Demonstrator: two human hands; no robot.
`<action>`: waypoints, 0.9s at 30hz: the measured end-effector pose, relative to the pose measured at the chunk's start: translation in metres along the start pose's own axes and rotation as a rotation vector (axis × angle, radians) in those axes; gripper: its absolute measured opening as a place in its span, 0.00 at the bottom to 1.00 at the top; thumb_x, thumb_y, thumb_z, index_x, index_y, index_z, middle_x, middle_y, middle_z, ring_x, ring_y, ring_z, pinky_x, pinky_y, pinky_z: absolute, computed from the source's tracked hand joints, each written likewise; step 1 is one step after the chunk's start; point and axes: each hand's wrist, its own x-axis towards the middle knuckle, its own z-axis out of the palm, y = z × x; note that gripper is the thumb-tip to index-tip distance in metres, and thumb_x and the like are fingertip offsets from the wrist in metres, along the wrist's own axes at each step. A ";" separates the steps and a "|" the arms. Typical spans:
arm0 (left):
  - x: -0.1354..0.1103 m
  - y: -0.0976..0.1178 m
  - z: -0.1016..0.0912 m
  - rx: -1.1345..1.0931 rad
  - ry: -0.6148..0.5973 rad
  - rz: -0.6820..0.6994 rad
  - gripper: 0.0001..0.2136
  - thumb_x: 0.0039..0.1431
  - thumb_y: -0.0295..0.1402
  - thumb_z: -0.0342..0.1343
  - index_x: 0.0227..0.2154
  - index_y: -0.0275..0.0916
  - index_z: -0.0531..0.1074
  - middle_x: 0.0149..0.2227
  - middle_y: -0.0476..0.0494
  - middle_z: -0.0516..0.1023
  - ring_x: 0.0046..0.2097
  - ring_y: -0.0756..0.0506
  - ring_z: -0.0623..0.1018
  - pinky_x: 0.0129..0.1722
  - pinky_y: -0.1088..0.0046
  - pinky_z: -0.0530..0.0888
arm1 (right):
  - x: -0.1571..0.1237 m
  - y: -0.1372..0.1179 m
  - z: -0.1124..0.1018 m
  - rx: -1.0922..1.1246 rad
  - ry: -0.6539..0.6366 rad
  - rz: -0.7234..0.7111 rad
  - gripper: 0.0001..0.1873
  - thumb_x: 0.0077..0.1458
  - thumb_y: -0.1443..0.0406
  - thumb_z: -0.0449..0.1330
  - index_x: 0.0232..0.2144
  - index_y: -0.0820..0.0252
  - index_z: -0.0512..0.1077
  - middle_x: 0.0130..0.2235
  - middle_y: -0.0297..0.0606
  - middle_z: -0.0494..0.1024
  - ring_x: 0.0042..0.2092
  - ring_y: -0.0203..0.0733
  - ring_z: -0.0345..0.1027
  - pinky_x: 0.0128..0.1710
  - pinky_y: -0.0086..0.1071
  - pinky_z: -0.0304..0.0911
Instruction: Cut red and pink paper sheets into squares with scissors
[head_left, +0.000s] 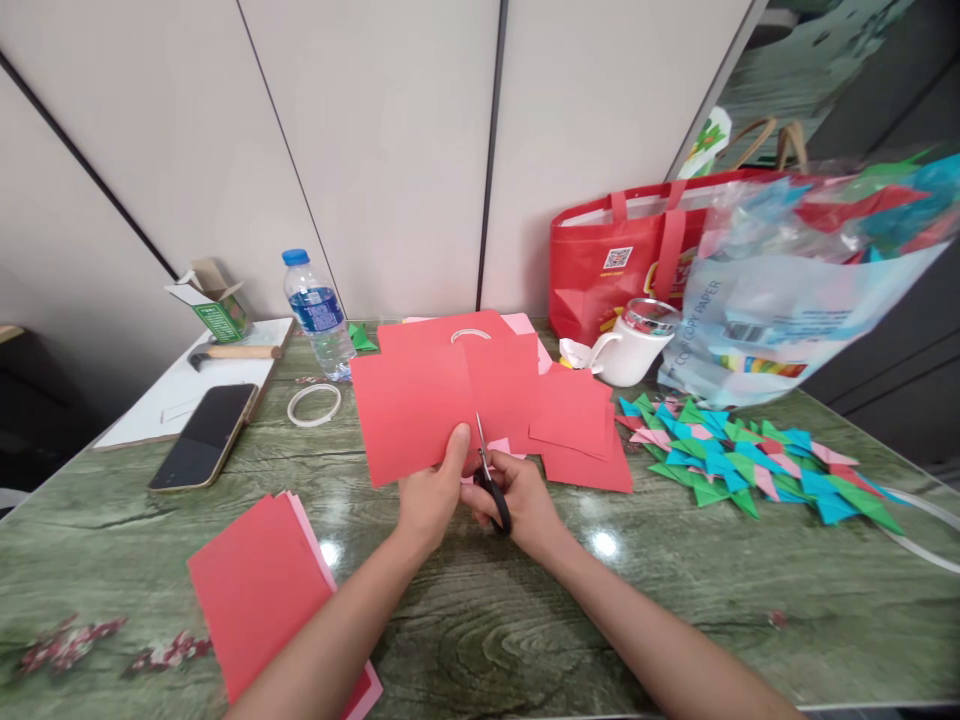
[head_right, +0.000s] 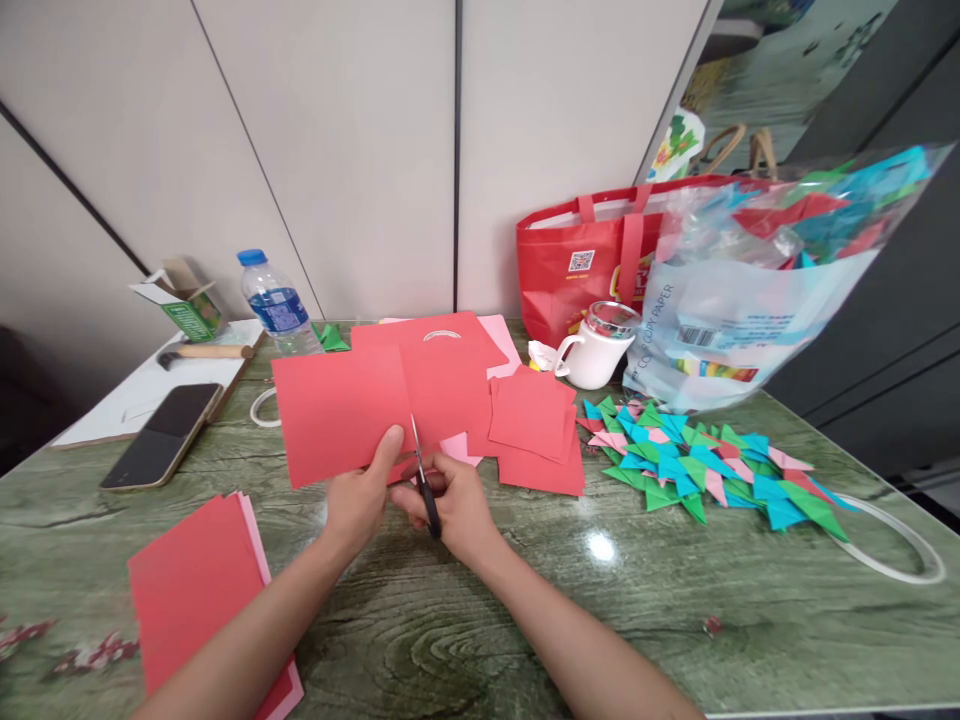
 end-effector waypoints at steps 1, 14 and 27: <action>0.000 -0.001 0.001 -0.050 -0.003 0.002 0.14 0.44 0.42 0.55 0.30 0.37 0.73 0.34 0.44 0.76 0.39 0.45 0.74 0.45 0.69 0.66 | 0.000 -0.001 0.000 0.007 0.001 0.001 0.16 0.34 0.61 0.65 0.24 0.61 0.64 0.13 0.24 0.64 0.14 0.28 0.55 0.14 0.22 0.51; 0.002 -0.008 0.005 -0.135 0.065 0.007 0.14 0.46 0.42 0.54 0.33 0.38 0.72 0.37 0.44 0.75 0.41 0.46 0.73 0.47 0.70 0.65 | 0.000 -0.002 -0.001 -0.010 -0.013 -0.022 0.17 0.36 0.61 0.64 0.28 0.62 0.64 0.16 0.26 0.66 0.17 0.30 0.59 0.18 0.24 0.56; -0.003 -0.014 0.009 -0.160 0.008 -0.029 0.19 0.46 0.42 0.54 0.39 0.37 0.70 0.45 0.41 0.72 0.45 0.46 0.72 0.48 0.70 0.66 | 0.002 -0.002 -0.004 -0.139 0.056 -0.081 0.18 0.35 0.59 0.64 0.25 0.60 0.60 0.22 0.32 0.70 0.24 0.36 0.64 0.24 0.28 0.61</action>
